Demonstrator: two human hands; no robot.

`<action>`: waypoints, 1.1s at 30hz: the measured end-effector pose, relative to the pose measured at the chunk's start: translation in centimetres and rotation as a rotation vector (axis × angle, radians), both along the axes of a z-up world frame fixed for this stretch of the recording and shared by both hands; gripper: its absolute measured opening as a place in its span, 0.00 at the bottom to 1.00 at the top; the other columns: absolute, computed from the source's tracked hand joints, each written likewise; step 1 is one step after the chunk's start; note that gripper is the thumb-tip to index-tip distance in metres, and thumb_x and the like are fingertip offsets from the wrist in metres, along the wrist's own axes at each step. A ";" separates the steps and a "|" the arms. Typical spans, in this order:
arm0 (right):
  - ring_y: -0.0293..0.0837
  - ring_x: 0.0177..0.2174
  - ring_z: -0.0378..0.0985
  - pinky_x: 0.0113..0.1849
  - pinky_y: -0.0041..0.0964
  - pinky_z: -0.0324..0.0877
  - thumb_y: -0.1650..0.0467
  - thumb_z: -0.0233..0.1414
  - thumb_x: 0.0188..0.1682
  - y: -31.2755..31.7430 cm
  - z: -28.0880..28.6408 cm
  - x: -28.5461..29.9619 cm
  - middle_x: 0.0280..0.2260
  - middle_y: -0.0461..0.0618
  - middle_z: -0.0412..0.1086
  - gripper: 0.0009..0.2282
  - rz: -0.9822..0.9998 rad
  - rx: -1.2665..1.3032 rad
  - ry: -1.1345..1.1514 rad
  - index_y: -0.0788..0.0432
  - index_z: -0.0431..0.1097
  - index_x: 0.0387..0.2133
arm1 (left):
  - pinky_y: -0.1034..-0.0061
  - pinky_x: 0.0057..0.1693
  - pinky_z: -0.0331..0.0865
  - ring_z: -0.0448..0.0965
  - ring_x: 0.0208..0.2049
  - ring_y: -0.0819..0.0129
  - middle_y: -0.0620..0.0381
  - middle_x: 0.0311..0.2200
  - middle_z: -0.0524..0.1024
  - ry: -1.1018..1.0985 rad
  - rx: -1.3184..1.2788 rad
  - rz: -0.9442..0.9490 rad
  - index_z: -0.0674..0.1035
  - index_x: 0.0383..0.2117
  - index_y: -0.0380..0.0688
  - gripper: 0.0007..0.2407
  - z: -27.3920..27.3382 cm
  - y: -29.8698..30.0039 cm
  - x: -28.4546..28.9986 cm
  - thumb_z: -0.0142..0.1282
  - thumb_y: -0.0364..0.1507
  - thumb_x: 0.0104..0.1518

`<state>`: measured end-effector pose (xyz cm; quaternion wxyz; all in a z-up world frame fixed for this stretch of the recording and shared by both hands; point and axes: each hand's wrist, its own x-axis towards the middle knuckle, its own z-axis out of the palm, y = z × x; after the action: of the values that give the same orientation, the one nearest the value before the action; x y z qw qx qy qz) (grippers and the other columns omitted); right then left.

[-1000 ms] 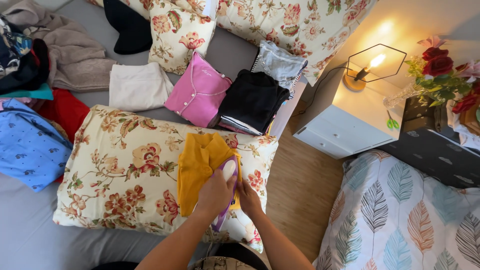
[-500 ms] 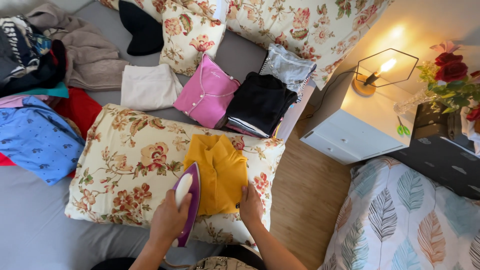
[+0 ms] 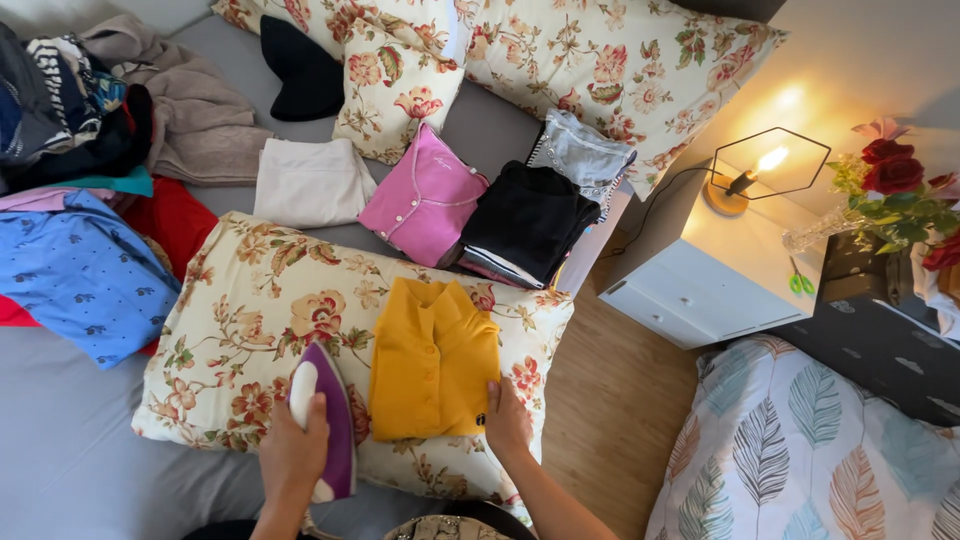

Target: The person irons a yellow shirt on a floral-patterned ironing board. They smooth the fabric with their hands, use a purple iron to press the garment, and fold the shirt into a neat stack.

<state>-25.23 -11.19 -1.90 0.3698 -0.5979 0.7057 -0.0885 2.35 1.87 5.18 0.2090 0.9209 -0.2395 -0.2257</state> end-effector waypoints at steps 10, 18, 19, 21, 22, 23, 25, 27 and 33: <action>0.59 0.34 0.79 0.36 0.56 0.69 0.53 0.33 0.57 0.2 -1.0 0.1 0.36 0.54 0.77 0.16 -0.006 -0.006 0.018 0.49 0.60 0.41 | 0.48 0.35 0.73 0.82 0.28 0.38 0.43 0.30 0.82 -0.025 -0.064 -0.359 0.69 0.47 0.48 0.22 1.1 -1.4 -6.6 0.45 0.52 0.60; 0.60 0.32 0.79 0.35 0.56 0.69 0.53 0.36 0.57 -0.3 -1.8 -0.1 0.32 0.55 0.77 0.15 -0.010 -0.019 -0.021 0.50 0.59 0.39 | 0.50 0.41 0.76 0.84 0.33 0.37 0.38 0.32 0.83 -0.091 0.190 -0.049 0.70 0.51 0.44 0.27 -1.3 2.4 1.8 0.40 0.55 0.61; 0.60 0.32 0.79 0.35 0.56 0.69 0.53 0.36 0.57 -0.5 -1.7 -0.2 0.32 0.55 0.77 0.15 -0.012 -0.013 -0.020 0.50 0.59 0.39 | 0.50 0.41 0.76 0.84 0.33 0.37 0.38 0.32 0.83 -0.091 0.195 -0.051 0.70 0.51 0.44 0.27 -0.1 2.1 2.8 0.40 0.55 0.61; 0.55 0.43 0.79 0.46 0.47 0.71 0.53 0.42 0.53 -1.2 -1.5 -0.3 0.45 0.55 0.76 0.21 -0.140 0.088 -0.207 0.56 0.62 0.48 | 0.49 0.42 0.74 0.82 0.33 0.31 0.31 0.31 0.81 -0.075 -0.015 -0.002 0.73 0.44 0.35 0.25 2.3 1.1 4.7 0.49 0.50 0.62; 0.55 0.43 0.79 0.46 0.47 0.71 0.53 0.42 0.53 -1.6 0.5 0.4 0.45 0.55 0.76 0.21 -0.141 0.089 -0.207 0.56 0.62 0.48 | 0.49 0.42 0.74 0.82 0.33 0.31 0.31 0.31 0.81 -0.075 -0.013 -0.004 0.73 0.44 0.35 0.25 3.1 0.1 5.7 0.49 0.50 0.62; 0.51 0.44 0.77 0.46 0.42 0.70 0.51 0.44 0.50 -1.8 2.6 0.7 0.46 0.55 0.74 0.27 -0.167 0.189 -0.260 0.59 0.63 0.52 | 0.50 0.41 0.73 0.82 0.32 0.34 0.33 0.30 0.81 -0.079 -0.050 -0.035 0.74 0.44 0.35 0.25 3.8 -0.9 6.5 0.49 0.51 0.62; 0.46 0.44 0.76 0.46 0.38 0.70 0.48 0.45 0.48 -2.5 5.6 1.4 0.48 0.56 0.72 0.33 -0.197 0.288 -0.306 0.63 0.63 0.55 | 0.51 0.40 0.73 0.82 0.31 0.36 0.34 0.30 0.81 -0.074 -0.087 -0.069 0.75 0.43 0.34 0.26 4.5 -3.1 8.1 0.49 0.51 0.63; 0.43 0.38 0.78 0.38 0.33 0.73 0.58 0.53 0.49 -3.2 7.4 1.9 0.45 0.55 0.76 0.27 -0.242 0.437 -0.582 0.64 0.65 0.57 | 0.57 0.48 0.70 0.81 0.33 0.45 0.45 0.27 0.82 -0.044 -0.217 -0.126 0.76 0.44 0.33 0.24 4.5 -5.5 9.9 0.50 0.49 0.65; 0.64 0.55 0.71 0.54 0.61 0.67 0.64 0.65 0.48 -4.7 6.1 1.3 0.57 0.65 0.67 0.40 -0.309 0.598 -0.839 0.57 0.47 0.70 | 0.45 0.60 0.68 0.76 0.55 0.32 0.31 0.48 0.79 0.017 0.019 -0.237 0.71 0.57 0.44 0.28 -2.3 -10.9 13.7 0.39 0.56 0.66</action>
<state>-23.96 -15.91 4.25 0.7567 -0.2690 0.5715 -0.1685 16.01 -8.98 2.84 0.1739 0.8862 -0.3427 -0.2588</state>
